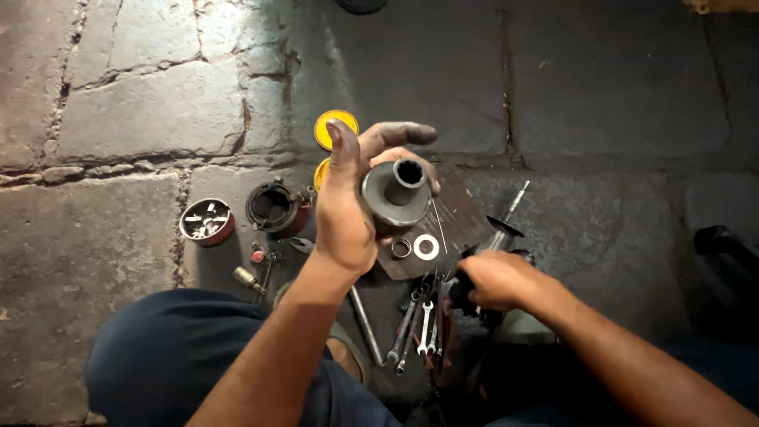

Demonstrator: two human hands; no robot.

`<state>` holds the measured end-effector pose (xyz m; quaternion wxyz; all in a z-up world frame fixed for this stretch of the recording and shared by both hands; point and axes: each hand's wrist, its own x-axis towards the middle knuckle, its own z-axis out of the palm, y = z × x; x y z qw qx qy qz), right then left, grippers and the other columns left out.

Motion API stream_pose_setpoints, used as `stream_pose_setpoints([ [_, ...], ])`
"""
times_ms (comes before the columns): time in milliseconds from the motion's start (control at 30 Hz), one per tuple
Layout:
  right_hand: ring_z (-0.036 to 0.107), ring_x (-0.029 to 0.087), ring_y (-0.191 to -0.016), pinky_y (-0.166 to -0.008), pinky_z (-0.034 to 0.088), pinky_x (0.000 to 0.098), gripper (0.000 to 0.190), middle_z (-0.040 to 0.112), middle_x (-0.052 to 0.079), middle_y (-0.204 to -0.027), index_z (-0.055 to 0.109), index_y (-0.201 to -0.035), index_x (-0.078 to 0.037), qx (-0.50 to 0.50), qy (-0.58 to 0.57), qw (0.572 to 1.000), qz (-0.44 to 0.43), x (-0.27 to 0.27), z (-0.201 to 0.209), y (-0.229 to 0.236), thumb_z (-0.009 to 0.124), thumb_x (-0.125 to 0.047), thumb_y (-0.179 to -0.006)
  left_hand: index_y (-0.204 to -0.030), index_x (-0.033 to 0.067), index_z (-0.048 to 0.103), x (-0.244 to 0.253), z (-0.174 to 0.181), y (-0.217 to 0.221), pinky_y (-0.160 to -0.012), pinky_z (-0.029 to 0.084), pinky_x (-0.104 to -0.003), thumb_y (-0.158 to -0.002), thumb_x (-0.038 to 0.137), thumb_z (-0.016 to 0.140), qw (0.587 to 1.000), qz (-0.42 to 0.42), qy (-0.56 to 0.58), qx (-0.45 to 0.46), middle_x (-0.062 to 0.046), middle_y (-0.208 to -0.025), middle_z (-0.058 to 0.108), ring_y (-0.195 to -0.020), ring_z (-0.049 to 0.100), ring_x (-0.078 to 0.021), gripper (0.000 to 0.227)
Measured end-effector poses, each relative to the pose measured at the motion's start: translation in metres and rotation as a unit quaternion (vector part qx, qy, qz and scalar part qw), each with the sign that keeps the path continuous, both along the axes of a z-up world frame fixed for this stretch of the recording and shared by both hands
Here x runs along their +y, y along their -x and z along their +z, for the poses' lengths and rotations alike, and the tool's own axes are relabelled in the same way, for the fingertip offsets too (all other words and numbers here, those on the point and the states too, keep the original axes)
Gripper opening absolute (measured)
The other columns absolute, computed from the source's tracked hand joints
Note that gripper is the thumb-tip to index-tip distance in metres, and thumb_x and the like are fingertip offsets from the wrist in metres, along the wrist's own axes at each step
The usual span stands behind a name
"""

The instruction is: The person cleans and lubricates metal components of a mechanical drive assembly by hand and using a thin metal tool to apply grease and align internal pieces.

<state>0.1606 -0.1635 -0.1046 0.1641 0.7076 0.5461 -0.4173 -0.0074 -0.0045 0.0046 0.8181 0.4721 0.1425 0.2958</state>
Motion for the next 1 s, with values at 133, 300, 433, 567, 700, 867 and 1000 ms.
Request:
stream_pose_setpoints([
  [133,0.07,0.03,-0.109,-0.094,0.055,0.042,0.049,0.073,0.012,-0.114,0.069,-0.121,-0.011,0.101,-0.017,0.994,-0.029,-0.001,-0.017,-0.014,0.083,-0.031,-0.078,-0.135,-0.0121,0.051,0.002,0.0,0.0,-0.046,0.037,-0.022,-0.097,0.078,0.033,1.0,0.001,0.025,-0.001,-0.013,-0.089,0.068,-0.064,0.058,-0.009,0.1],
  [300,0.076,0.027,-0.098,-0.088,0.059,0.0401,0.042,0.078,0.012,-0.107,0.076,-0.113,-0.008,0.105,-0.155,0.965,-0.182,0.013,-0.033,-0.034,0.08,-0.035,-0.081,-0.133,-0.0104,0.051,0.001,0.001,-0.003,-0.041,0.033,-0.022,-0.096,0.078,0.033,0.999,-0.007,0.046,-0.027,-0.012,-0.09,0.068,-0.058,0.055,-0.0084,0.097],
  [433,0.077,0.031,-0.093,-0.086,0.058,0.0418,0.03,0.079,0.015,-0.1,0.079,-0.106,-0.008,0.026,-0.216,0.932,-0.29,0.027,-0.039,-0.023,0.076,-0.028,-0.084,-0.134,-0.0118,0.053,-0.002,-0.004,-0.01,-0.057,0.043,-0.023,-0.1,0.075,0.035,0.998,-0.001,0.049,-0.041,-0.014,-0.093,0.069,-0.071,0.06,-0.0111,0.095],
  [567,0.076,0.036,-0.093,-0.086,0.057,0.0448,0.03,0.078,0.02,-0.096,0.08,-0.102,-0.008,0.017,-0.232,0.911,-0.339,0.042,-0.047,-0.015,0.078,-0.028,-0.08,-0.133,-0.0107,0.054,-0.005,-0.006,-0.019,-0.06,0.048,-0.024,-0.102,0.073,0.033,0.997,-0.006,0.049,-0.051,-0.013,-0.092,0.069,-0.072,0.062,-0.0128,0.091],
  [700,0.073,0.042,-0.098,-0.087,0.057,0.0504,0.037,0.075,0.026,-0.1,0.079,-0.101,-0.004,-0.038,-0.205,0.919,-0.335,0.059,-0.049,-0.01,0.08,-0.031,-0.076,-0.131,-0.0132,0.054,-0.006,0.0,-0.017,-0.076,0.056,-0.027,-0.102,0.072,0.032,0.999,0.011,-0.019,-0.045,-0.013,-0.092,0.069,-0.083,0.068,-0.0159,0.093],
  [867,0.07,0.044,-0.103,-0.09,0.056,0.0509,0.057,0.073,0.027,-0.102,0.078,-0.101,-0.002,-0.039,-0.18,0.932,-0.312,0.073,-0.037,-0.002,0.074,-0.055,-0.079,-0.131,-0.0153,0.055,-0.006,0.004,-0.01,-0.086,0.056,-0.029,-0.104,0.073,0.032,0.996,0.02,-0.076,-0.049,-0.013,-0.094,0.069,-0.09,0.068,-0.0167,0.095],
  [1000,0.068,0.046,-0.104,-0.088,0.055,0.0544,0.059,0.071,0.026,-0.105,0.077,-0.104,-0.007,-0.062,-0.185,0.934,-0.301,0.078,-0.023,0.006,0.065,-0.061,-0.082,-0.129,-0.0162,0.056,-0.006,0.005,-0.009,-0.089,0.056,-0.03,-0.107,0.072,0.033,0.992,0.027,-0.096,-0.077,-0.014,-0.093,0.07,-0.093,0.068,-0.0179,0.094],
])
